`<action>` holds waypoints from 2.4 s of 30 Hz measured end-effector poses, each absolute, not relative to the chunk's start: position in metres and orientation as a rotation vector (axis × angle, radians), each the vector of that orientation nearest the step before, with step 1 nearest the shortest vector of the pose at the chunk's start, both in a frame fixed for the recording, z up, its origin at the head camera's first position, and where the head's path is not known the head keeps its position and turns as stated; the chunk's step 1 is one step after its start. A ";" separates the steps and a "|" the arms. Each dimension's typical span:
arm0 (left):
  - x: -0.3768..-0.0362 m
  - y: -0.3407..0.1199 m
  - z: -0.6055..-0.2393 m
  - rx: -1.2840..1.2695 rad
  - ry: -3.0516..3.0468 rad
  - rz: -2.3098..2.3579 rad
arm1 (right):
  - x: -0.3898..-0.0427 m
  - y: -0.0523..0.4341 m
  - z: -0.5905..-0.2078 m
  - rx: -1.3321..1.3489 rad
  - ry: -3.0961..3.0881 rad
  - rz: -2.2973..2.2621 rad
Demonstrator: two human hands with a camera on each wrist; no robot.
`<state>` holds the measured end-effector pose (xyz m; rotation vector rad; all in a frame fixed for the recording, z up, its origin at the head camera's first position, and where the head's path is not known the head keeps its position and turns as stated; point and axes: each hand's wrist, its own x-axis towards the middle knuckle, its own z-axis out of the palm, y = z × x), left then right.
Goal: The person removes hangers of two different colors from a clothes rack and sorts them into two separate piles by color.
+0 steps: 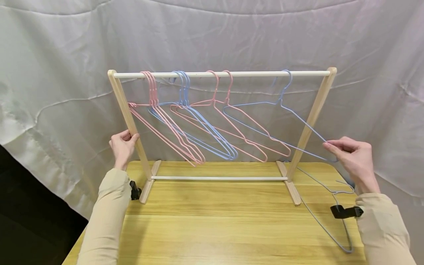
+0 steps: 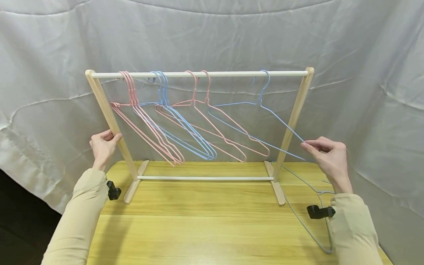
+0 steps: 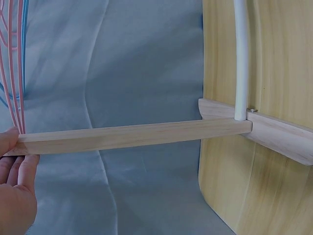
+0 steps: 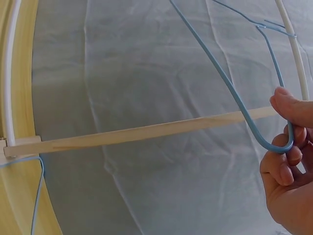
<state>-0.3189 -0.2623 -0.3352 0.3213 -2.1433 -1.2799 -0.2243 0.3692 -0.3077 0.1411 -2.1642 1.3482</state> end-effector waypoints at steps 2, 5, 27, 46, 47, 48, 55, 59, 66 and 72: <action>-0.319 -0.262 -0.335 0.326 -2.147 -1.281 | -0.224 0.369 -0.308 0.132 -2.157 1.357; -0.320 -0.262 -0.335 0.337 -2.156 -1.272 | -0.224 0.369 -0.309 0.123 -2.133 1.375; -0.319 -0.263 -0.337 0.324 -2.137 -1.282 | -0.231 0.353 -0.315 0.152 -1.767 1.726; -0.320 -0.263 -0.337 0.331 -2.135 -1.281 | -0.229 0.344 -0.319 0.115 -1.575 1.901; -0.320 -0.263 -0.337 0.328 -2.134 -1.277 | -0.228 0.344 -0.320 0.117 -1.565 1.908; -0.320 -0.263 -0.337 0.327 -2.136 -1.275 | -0.227 0.344 -0.322 0.118 -1.555 1.912; -0.320 -0.263 -0.337 0.329 -2.150 -1.264 | -0.221 0.348 -0.337 0.102 -1.452 1.951; -0.320 -0.263 -0.337 0.331 -2.154 -1.251 | -0.217 0.352 -0.349 0.110 -1.433 1.940; -0.320 -0.263 -0.336 0.331 -2.156 -1.256 | -0.211 0.360 -0.371 0.186 -1.337 1.948; -0.320 -0.262 -0.336 0.330 -2.154 -1.269 | -0.203 0.368 -0.389 0.259 -1.165 2.002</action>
